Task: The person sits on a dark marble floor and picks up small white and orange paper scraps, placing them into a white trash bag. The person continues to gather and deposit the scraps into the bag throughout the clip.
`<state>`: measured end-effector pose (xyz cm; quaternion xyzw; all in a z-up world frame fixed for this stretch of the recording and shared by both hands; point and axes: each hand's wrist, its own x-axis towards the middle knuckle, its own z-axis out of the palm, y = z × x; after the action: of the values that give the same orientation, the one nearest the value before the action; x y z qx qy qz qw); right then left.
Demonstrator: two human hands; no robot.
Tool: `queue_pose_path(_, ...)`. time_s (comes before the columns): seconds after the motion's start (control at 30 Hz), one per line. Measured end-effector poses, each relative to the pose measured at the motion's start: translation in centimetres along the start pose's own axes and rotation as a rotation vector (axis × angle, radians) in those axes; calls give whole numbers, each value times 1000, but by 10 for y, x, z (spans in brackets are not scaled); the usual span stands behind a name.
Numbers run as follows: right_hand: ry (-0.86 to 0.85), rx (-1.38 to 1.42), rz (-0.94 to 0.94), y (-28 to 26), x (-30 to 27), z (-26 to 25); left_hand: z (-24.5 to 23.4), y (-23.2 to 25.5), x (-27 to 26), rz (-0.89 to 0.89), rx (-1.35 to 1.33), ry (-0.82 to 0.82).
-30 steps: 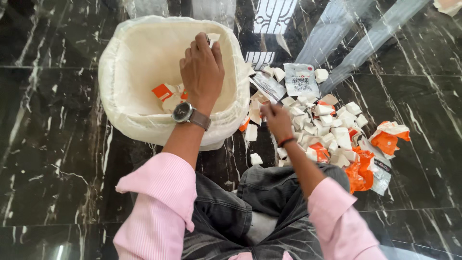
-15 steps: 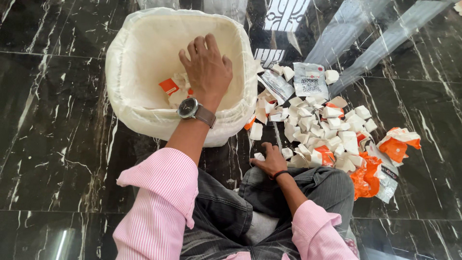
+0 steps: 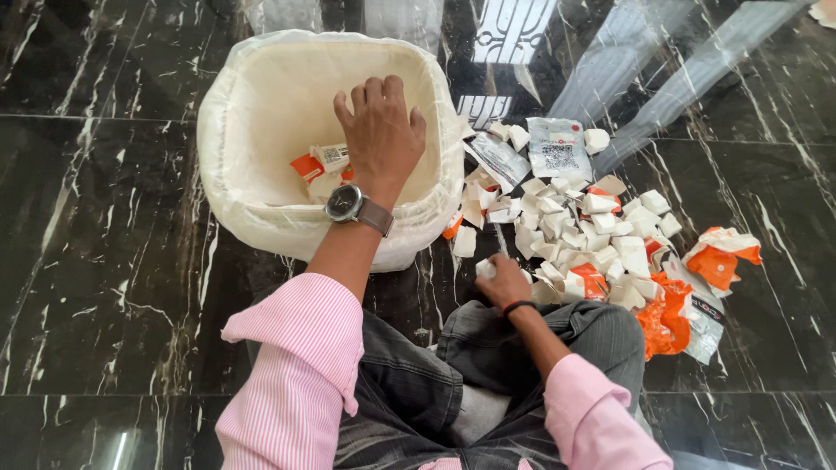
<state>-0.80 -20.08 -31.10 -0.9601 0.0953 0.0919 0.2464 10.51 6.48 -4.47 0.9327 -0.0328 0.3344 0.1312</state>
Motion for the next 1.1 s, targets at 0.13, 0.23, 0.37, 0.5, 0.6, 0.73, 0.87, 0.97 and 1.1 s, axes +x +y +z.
queue_pose_path(0.13,69,-46,-135,23,26,-27,1,0,1,17,-12,-4)
queue_pose_path(0.23,157,-52,-188,32,47,-56,-2,1,3,17,-25,-12)
queue_pose_path(0.37,167,-66,-197,20,70,-109,-4,2,1,30,-37,-14)
queue_pose_path(0.5,276,-9,-333,-16,76,-165,-5,3,2,51,-76,-10)
queue_pose_path(0.6,293,84,-380,-46,68,-198,-6,3,2,65,-97,-10)
queue_pose_path(0.73,304,174,-444,-80,56,-230,-6,3,2,83,-117,-1)
queue_pose_path(0.87,299,227,-429,-107,45,-253,-9,4,2,105,-167,-20)
queue_pose_path(0.97,308,324,-504,-130,41,-267,-12,7,2,197,-269,0)
queue_pose_path(1.1,178,469,-566,-167,34,-279,-21,11,5,310,-309,-17)
